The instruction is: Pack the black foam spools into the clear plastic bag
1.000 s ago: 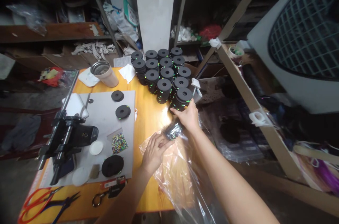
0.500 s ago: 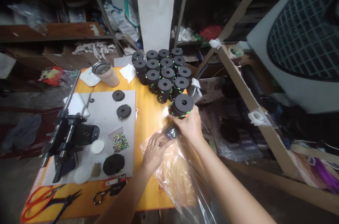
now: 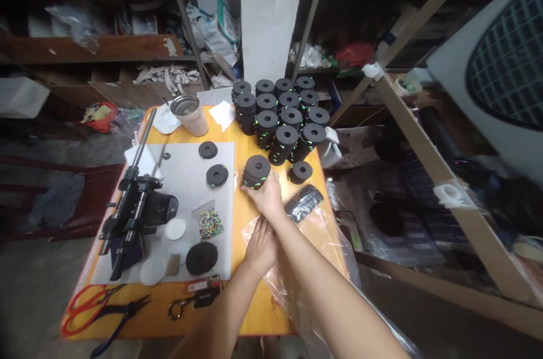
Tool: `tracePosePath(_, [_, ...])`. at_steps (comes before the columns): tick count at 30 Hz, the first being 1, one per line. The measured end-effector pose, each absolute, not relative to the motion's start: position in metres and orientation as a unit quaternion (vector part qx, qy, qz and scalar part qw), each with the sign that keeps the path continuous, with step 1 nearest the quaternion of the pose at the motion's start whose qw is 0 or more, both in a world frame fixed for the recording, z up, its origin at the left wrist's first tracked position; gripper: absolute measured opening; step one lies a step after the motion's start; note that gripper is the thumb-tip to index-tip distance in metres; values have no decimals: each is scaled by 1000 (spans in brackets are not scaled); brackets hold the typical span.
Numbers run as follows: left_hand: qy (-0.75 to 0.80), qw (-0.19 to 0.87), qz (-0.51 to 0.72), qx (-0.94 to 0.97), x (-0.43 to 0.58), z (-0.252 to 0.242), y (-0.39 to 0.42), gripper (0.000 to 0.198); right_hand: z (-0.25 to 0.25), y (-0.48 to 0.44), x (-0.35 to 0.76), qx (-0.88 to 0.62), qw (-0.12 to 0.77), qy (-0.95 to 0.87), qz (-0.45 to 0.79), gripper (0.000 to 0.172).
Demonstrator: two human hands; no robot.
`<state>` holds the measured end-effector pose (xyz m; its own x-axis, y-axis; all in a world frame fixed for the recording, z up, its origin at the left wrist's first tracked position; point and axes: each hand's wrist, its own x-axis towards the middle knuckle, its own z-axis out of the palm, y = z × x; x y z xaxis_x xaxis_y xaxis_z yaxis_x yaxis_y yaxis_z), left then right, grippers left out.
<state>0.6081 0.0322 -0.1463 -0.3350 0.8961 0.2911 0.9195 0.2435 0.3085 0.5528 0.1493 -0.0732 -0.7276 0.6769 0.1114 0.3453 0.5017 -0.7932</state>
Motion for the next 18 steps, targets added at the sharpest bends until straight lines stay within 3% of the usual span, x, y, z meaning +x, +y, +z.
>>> tracePosePath(8, [-802, 17, -211, -559, 608, -150, 32, 47, -100, 156, 529, -282, 208, -855, 383, 53])
tracePosePath(16, [-795, 16, -210, -570, 608, -146, 31, 45, -111, 167, 526, -283, 185, -860, 381, 69])
tracePosePath(18, [-795, 16, -212, -568, 606, -143, 31, 43, -106, 169, 531, -272, 173, -858, 399, 83])
